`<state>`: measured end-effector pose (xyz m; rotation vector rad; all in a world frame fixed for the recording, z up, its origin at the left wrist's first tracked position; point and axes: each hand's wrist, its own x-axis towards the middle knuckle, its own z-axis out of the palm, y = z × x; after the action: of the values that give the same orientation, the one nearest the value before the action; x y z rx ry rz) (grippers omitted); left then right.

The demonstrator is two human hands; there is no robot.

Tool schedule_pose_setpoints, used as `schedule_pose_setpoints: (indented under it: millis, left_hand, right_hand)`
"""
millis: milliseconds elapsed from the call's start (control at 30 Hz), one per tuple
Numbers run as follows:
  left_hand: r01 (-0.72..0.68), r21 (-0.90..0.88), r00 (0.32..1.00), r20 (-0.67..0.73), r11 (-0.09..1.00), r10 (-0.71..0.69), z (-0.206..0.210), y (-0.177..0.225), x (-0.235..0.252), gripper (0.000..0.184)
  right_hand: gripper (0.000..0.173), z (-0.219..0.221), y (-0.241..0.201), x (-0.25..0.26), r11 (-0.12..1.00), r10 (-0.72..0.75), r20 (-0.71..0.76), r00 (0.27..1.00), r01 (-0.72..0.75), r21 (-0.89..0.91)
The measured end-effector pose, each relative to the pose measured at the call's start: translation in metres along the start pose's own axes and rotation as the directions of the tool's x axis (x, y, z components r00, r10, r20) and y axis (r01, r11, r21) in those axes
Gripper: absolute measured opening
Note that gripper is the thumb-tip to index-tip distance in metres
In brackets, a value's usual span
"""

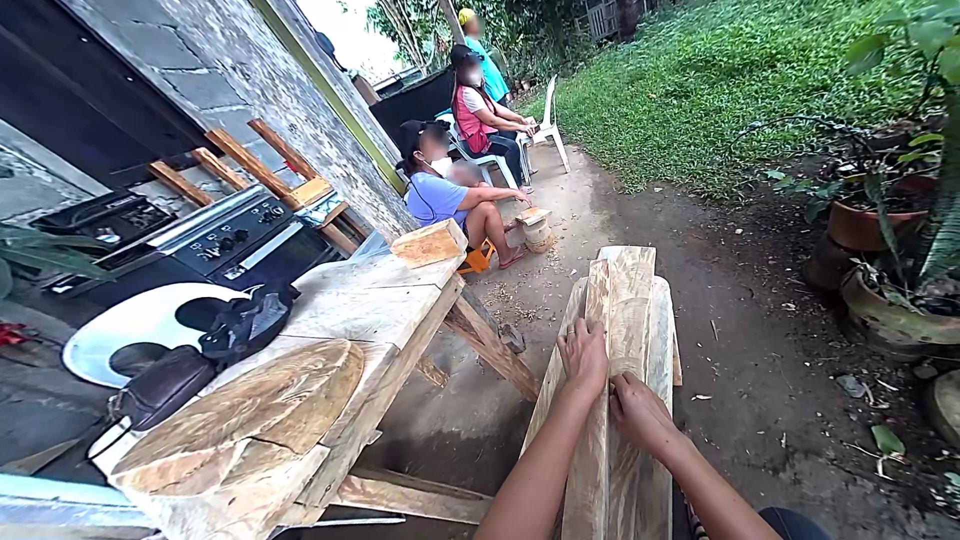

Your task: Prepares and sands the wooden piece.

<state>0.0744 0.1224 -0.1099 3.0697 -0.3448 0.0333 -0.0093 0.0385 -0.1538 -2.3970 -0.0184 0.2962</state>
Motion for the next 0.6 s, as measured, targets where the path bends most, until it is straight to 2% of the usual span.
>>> schedule_pose_setpoints:
  millis: [600]
  left_hand:
    - [0.034, 0.018, 0.999, 0.000, 0.999, -0.034, 0.000, 0.011, 0.036, 0.038]
  right_hand:
    - [0.040, 0.000, 0.002, -0.001, 1.000, -0.015, 0.010, 1.000, 0.015, -0.002]
